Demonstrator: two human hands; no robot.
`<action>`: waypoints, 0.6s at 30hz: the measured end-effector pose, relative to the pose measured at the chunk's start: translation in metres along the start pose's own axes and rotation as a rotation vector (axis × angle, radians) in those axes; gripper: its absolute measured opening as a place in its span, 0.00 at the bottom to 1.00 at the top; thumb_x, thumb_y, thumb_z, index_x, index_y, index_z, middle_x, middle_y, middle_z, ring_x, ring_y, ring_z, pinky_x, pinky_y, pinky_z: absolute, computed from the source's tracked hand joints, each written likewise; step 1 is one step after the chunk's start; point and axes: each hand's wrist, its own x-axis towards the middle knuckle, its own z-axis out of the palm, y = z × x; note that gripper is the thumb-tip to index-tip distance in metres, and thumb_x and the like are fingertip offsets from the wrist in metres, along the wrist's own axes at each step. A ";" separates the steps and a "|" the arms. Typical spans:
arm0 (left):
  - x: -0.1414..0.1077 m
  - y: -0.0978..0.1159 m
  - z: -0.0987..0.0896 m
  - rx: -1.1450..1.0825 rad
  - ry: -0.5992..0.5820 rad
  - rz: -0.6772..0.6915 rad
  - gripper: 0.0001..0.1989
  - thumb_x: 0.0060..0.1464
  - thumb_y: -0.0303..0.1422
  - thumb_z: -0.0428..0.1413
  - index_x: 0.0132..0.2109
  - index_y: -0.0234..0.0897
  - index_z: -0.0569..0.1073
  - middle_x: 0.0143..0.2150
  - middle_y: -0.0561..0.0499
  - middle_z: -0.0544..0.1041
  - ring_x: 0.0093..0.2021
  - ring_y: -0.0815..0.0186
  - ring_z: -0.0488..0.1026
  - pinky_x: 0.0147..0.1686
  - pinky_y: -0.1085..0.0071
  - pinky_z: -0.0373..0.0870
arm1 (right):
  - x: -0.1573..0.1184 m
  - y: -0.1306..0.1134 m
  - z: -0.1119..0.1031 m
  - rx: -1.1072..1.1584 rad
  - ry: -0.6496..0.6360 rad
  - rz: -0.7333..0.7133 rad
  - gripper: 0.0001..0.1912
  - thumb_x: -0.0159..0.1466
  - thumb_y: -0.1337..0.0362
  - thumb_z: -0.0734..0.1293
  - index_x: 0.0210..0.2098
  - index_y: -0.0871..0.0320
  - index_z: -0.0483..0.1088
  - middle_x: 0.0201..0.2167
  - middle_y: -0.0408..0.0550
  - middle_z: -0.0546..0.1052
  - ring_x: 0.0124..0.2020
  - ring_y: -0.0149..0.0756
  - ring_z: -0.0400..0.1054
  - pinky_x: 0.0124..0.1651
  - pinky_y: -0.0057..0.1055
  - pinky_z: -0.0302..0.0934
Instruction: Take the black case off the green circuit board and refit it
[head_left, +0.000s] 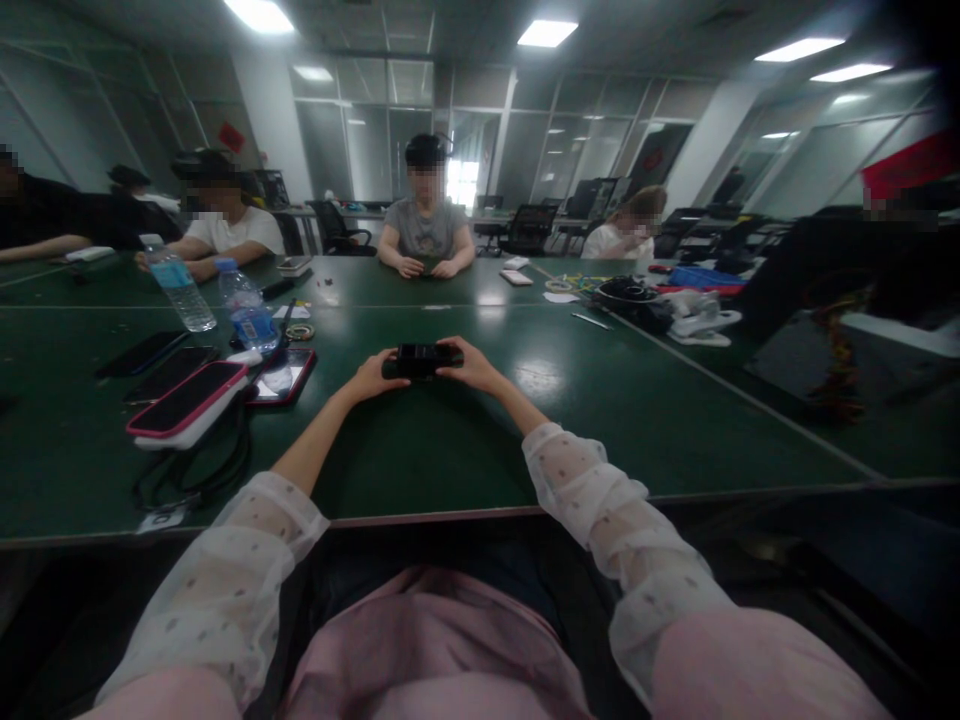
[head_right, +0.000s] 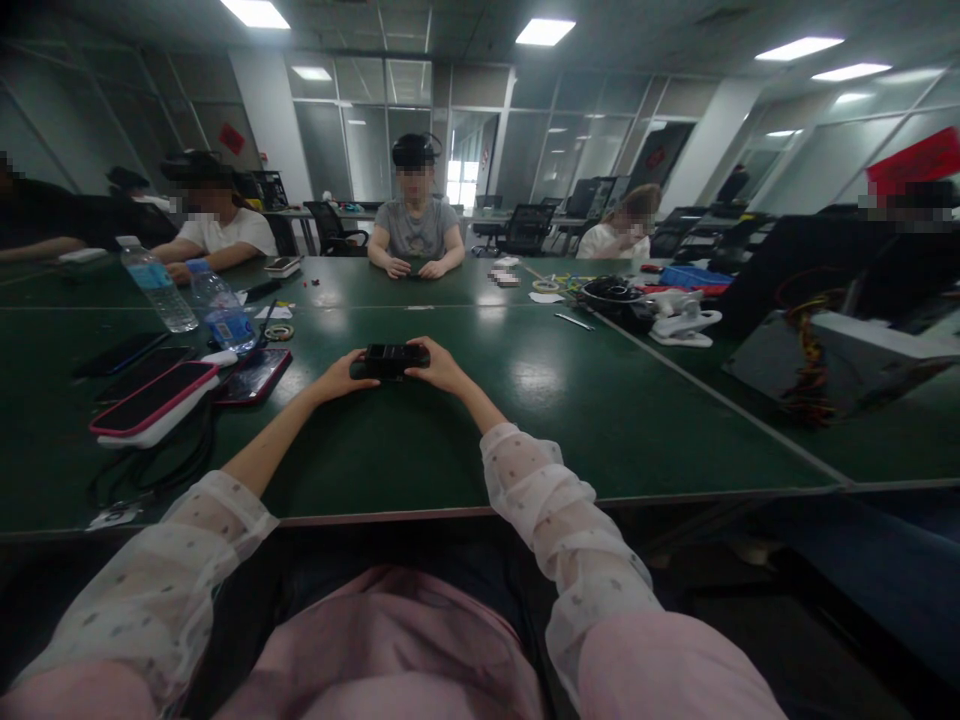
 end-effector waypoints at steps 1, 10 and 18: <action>0.000 -0.001 0.000 0.005 -0.004 0.000 0.44 0.43 0.49 0.66 0.63 0.36 0.62 0.60 0.37 0.70 0.59 0.49 0.69 0.59 0.50 0.64 | 0.000 0.001 0.000 -0.008 -0.001 -0.004 0.31 0.53 0.60 0.75 0.54 0.55 0.65 0.48 0.51 0.73 0.48 0.44 0.70 0.51 0.46 0.66; 0.001 -0.001 0.002 0.082 -0.009 -0.027 0.43 0.42 0.50 0.65 0.63 0.38 0.63 0.60 0.39 0.71 0.60 0.48 0.68 0.59 0.50 0.64 | -0.004 0.014 0.006 0.039 -0.108 0.059 0.33 0.52 0.59 0.75 0.55 0.57 0.64 0.50 0.52 0.72 0.50 0.42 0.69 0.55 0.45 0.64; -0.002 0.007 0.000 0.089 -0.012 -0.054 0.41 0.44 0.49 0.64 0.63 0.39 0.63 0.60 0.41 0.71 0.60 0.49 0.68 0.60 0.51 0.63 | -0.007 0.011 0.011 0.021 -0.060 0.061 0.33 0.52 0.59 0.75 0.54 0.57 0.65 0.50 0.52 0.72 0.50 0.43 0.69 0.55 0.45 0.64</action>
